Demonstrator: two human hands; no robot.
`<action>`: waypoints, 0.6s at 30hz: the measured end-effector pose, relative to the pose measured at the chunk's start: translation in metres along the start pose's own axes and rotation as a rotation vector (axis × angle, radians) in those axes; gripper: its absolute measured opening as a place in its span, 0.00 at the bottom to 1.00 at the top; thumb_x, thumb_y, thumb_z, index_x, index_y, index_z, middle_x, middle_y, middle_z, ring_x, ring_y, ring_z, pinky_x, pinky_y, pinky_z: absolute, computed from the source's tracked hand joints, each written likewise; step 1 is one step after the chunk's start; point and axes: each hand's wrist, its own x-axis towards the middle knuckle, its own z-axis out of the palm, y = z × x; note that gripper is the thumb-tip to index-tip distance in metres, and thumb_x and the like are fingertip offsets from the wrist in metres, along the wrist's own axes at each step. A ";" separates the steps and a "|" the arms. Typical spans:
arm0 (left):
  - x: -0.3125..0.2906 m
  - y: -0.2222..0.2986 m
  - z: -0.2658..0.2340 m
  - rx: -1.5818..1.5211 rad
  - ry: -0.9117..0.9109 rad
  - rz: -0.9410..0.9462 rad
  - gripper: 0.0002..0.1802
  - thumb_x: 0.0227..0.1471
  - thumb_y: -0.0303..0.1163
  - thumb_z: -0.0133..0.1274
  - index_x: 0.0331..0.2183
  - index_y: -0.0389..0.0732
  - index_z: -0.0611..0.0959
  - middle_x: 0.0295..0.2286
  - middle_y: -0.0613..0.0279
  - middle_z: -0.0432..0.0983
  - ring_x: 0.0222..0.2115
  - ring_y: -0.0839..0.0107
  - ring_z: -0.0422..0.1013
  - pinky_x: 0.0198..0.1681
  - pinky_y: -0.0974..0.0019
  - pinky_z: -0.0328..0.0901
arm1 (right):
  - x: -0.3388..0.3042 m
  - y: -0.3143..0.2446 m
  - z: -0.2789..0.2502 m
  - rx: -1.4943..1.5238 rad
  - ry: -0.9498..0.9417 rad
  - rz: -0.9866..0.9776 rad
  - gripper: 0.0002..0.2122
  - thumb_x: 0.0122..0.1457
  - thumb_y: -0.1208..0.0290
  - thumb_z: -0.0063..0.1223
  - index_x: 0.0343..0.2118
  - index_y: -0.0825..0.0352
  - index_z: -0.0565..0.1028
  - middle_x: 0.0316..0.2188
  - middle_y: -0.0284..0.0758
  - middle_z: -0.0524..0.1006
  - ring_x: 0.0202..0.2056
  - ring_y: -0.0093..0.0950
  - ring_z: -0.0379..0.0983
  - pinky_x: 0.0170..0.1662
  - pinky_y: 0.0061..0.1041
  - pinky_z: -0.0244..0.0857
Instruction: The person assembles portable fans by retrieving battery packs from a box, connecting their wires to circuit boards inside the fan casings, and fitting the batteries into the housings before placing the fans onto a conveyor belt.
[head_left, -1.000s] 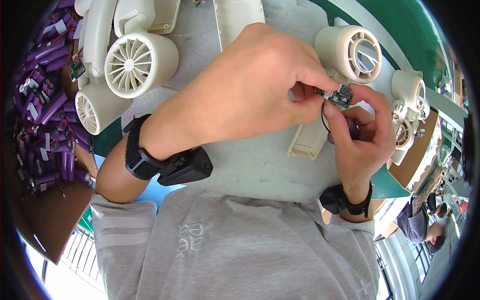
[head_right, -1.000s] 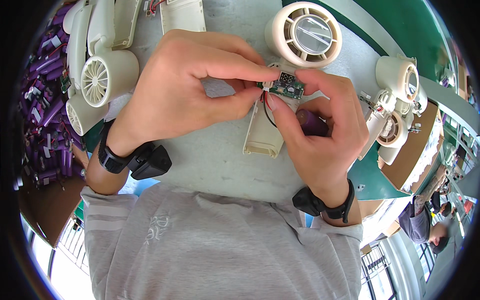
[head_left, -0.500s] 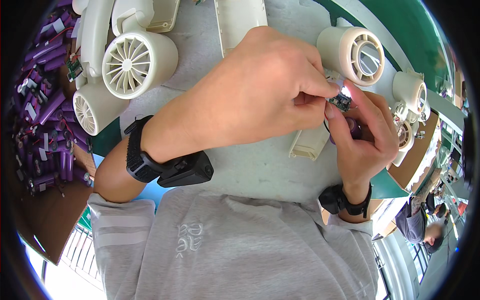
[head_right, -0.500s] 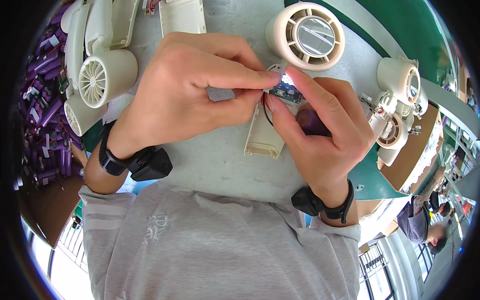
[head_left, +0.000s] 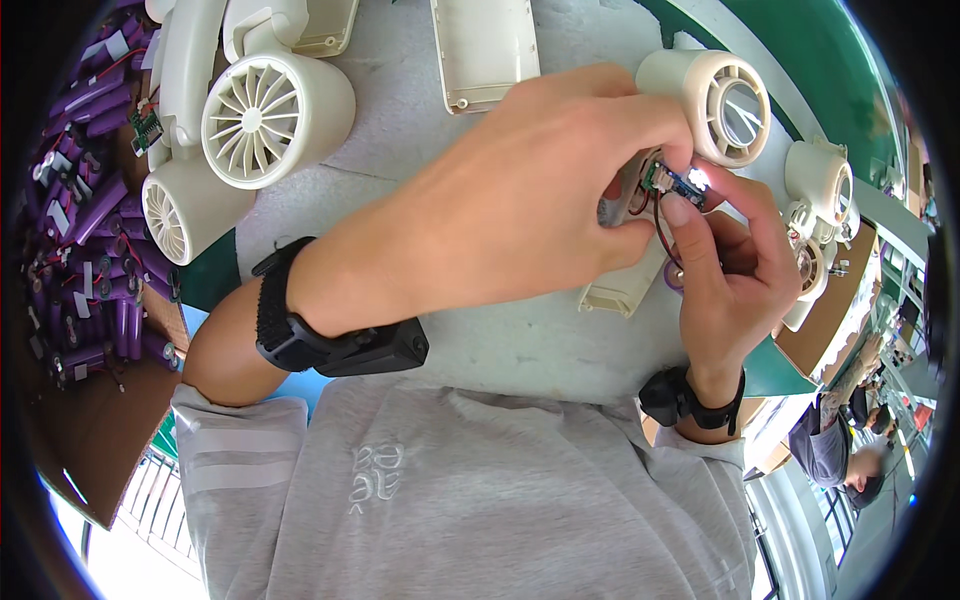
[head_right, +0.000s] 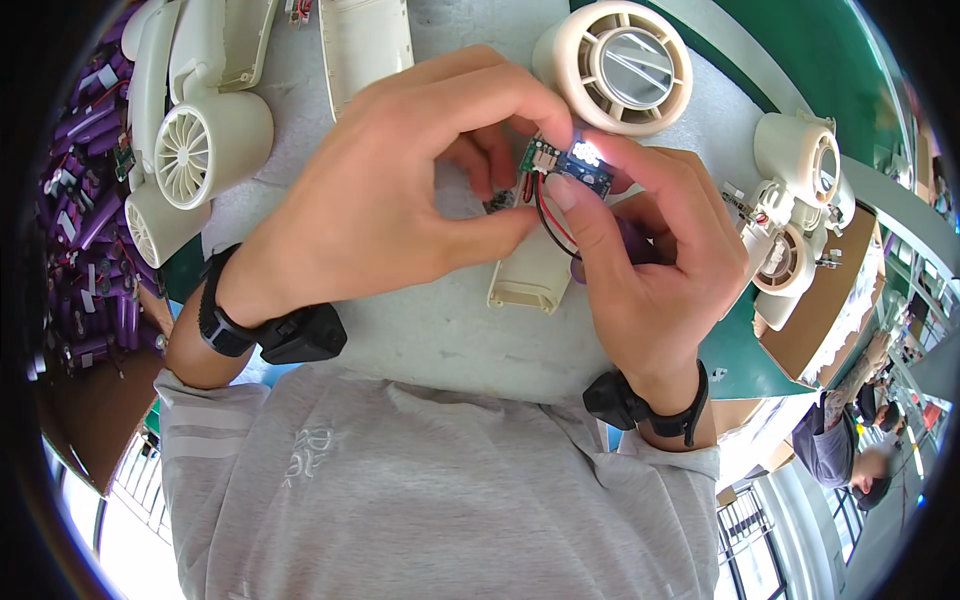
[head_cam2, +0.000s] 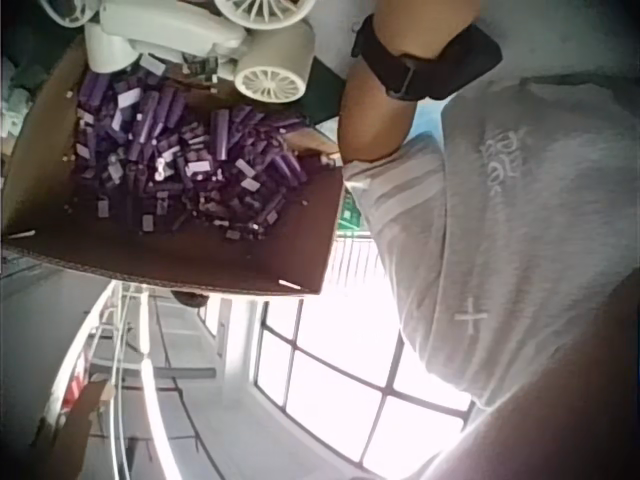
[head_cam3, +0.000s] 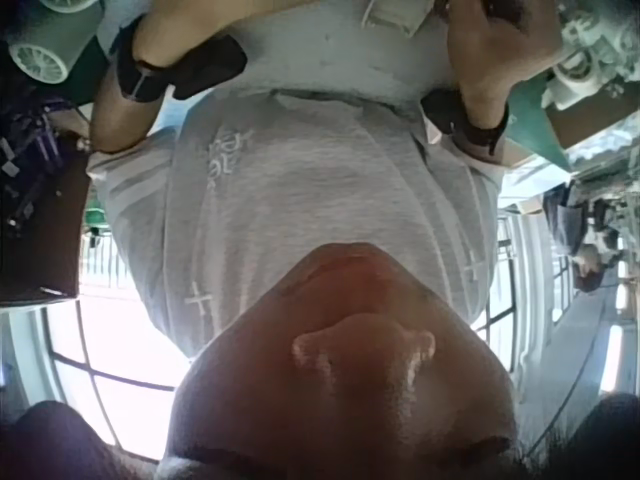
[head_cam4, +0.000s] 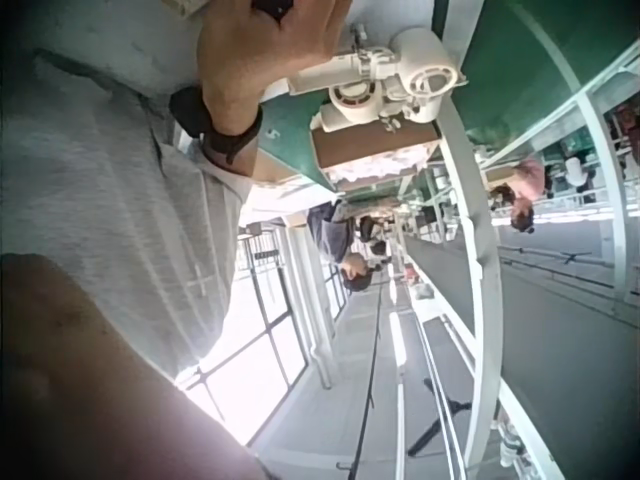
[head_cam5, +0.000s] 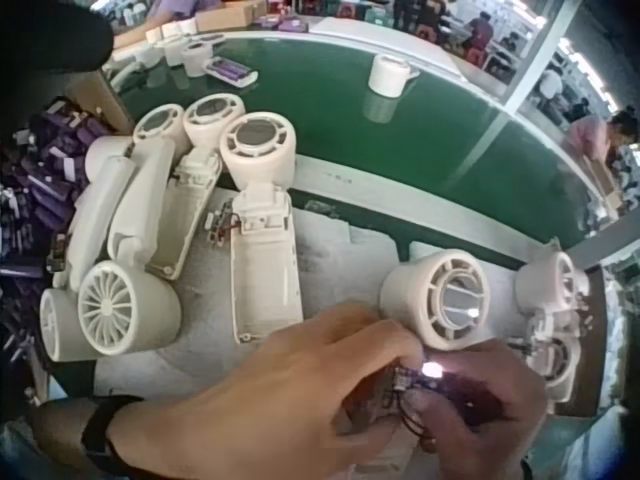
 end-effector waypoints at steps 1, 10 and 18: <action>-0.002 -0.001 0.005 0.007 0.030 -0.021 0.19 0.38 0.15 0.57 0.37 0.38 0.78 0.29 0.60 0.74 0.25 0.72 0.74 0.27 0.72 0.70 | -0.001 -0.002 0.000 -0.010 -0.009 0.008 0.13 0.46 0.81 0.66 0.37 0.69 0.78 0.26 0.31 0.75 0.19 0.13 0.69 0.18 0.12 0.56; -0.004 0.001 0.017 -0.042 0.026 -0.087 0.21 0.39 0.14 0.55 0.39 0.40 0.75 0.32 0.63 0.73 0.25 0.71 0.72 0.28 0.70 0.70 | 0.001 0.007 -0.011 -0.088 -0.033 -0.133 0.10 0.48 0.81 0.63 0.36 0.69 0.78 0.30 0.33 0.75 0.19 0.14 0.68 0.19 0.12 0.57; -0.002 -0.001 0.019 -0.020 0.030 -0.101 0.21 0.38 0.14 0.54 0.39 0.41 0.75 0.33 0.64 0.74 0.26 0.71 0.71 0.28 0.69 0.67 | 0.008 0.015 -0.014 -0.152 -0.073 -0.232 0.10 0.45 0.83 0.64 0.33 0.67 0.80 0.30 0.33 0.75 0.19 0.15 0.66 0.20 0.13 0.57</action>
